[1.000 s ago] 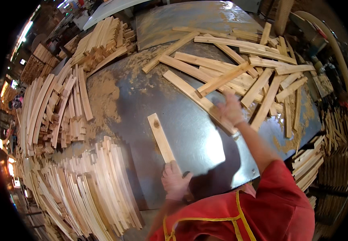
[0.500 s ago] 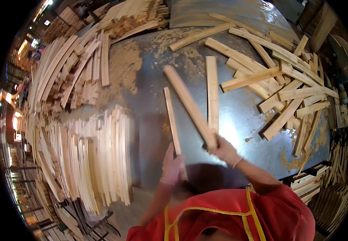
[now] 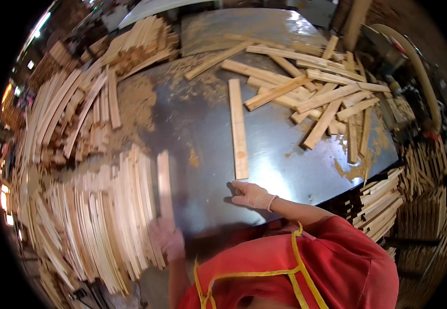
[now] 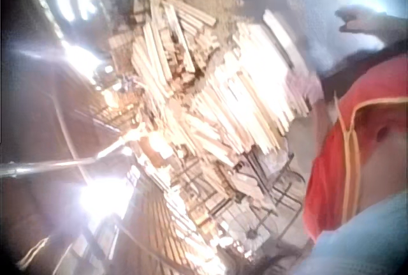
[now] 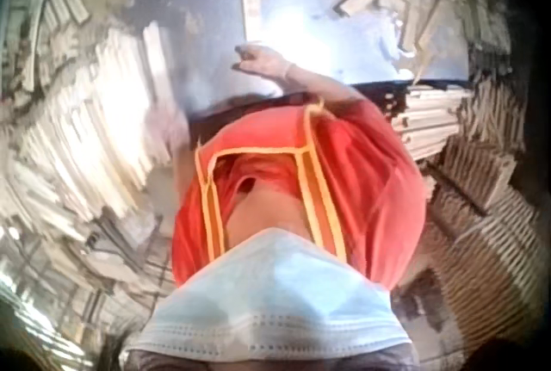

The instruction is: The person sorts and stacks wooden planks on a metal workbench in a workshop. They pick up planks from a disorganized pile, align them, and place them into a neat stack. The person occasionally moves to the floor to gather more planks and returns to the table to continue stacking.

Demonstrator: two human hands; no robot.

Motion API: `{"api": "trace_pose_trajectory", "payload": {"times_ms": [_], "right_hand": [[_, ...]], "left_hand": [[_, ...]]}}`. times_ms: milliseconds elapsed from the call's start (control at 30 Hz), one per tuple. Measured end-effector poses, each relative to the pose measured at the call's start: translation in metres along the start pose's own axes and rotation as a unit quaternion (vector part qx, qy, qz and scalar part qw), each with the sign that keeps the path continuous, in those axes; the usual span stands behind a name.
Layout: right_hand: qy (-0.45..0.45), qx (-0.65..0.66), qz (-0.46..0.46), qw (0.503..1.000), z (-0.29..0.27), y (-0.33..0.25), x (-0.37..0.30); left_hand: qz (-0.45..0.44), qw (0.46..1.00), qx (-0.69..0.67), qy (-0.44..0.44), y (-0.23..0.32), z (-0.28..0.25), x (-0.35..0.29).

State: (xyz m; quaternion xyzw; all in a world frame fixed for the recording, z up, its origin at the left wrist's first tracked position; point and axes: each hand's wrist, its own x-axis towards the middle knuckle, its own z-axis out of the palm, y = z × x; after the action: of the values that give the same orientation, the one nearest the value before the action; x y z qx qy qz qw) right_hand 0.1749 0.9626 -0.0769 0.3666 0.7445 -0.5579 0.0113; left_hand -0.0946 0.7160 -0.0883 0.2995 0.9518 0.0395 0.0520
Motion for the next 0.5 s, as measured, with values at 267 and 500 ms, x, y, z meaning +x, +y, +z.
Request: {"api": "trace_pose_trajectory", "payload": {"times_ms": [267, 500], "right_hand": [[0.332, 0.029, 0.032, 0.942, -0.142, 0.102, 0.006], [0.414, -0.424, 0.220, 0.775, -0.380, 0.185, 0.017]], "left_hand": [[0.069, 0.994, 0.081, 0.030, 0.024, 0.011, 0.022], [0.259, 0.958, -0.071, -0.100, 0.227, 0.048, 0.030]]}}
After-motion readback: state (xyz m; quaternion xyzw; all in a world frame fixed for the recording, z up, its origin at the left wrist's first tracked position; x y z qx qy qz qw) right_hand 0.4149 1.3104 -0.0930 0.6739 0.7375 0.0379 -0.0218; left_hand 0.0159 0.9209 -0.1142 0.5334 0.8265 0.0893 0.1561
